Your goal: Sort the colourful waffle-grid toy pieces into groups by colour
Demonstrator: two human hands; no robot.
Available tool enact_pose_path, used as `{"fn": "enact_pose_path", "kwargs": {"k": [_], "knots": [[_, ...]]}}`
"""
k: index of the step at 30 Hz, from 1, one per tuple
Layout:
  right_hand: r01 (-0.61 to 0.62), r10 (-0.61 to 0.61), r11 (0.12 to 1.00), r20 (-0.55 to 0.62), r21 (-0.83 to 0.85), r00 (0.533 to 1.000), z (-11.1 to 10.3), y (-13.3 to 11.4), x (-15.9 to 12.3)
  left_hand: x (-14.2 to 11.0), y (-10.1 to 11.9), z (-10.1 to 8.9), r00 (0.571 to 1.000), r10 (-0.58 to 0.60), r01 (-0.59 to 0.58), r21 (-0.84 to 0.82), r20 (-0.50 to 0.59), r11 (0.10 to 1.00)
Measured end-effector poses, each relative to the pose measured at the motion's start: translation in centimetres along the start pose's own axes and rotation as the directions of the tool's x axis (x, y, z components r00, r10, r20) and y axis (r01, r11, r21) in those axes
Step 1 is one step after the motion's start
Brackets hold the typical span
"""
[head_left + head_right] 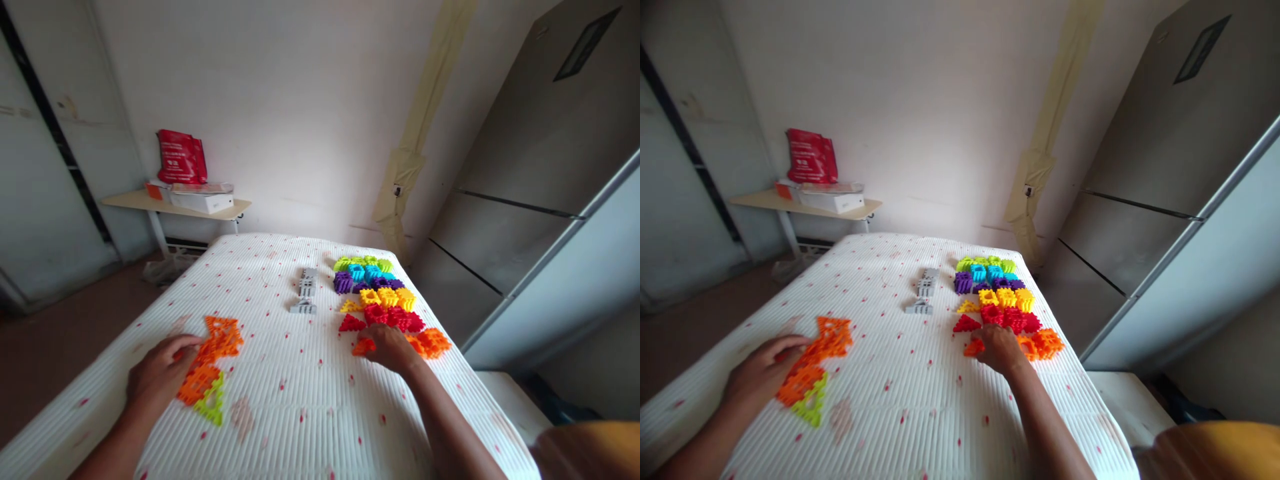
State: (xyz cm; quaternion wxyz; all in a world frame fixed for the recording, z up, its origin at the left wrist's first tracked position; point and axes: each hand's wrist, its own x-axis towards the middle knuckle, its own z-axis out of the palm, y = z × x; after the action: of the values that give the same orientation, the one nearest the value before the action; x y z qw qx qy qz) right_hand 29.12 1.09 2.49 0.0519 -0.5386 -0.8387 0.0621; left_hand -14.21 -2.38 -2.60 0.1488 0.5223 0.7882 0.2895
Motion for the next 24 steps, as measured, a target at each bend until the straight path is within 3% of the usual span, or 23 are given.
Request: {"fn": "enact_pose_path", "kwargs": {"k": [4,9,15,21,24], "knots": [[-0.072,0.074,0.994,0.022,-0.086,0.997,-0.7,-0.8,-0.6,0.0,-0.1,0.1,1.000,-0.010,0.010,0.032,-0.018,0.999],[-0.102,0.096,0.984,-0.051,-0.148,0.994,-2.0,-2.7,-2.2,0.1,0.1,0.3,0.999,0.050,-0.050,0.063,-0.005,0.997],[0.066,-0.064,0.995,0.020,-0.075,0.998,-1.7,-7.4,-1.8,-0.2,0.8,1.0,0.975,0.216,-0.218,0.045,0.055,0.975],[0.236,-0.226,0.970,0.146,-0.056,0.963,0.7,-12.2,1.2,-0.7,1.4,2.2,0.881,0.446,-0.435,-0.101,0.160,0.895],[0.314,-0.308,0.949,0.115,-0.040,0.944,2.1,-13.6,2.8,-0.9,1.6,2.6,0.885,0.442,-0.388,-0.291,0.147,0.874]]}}
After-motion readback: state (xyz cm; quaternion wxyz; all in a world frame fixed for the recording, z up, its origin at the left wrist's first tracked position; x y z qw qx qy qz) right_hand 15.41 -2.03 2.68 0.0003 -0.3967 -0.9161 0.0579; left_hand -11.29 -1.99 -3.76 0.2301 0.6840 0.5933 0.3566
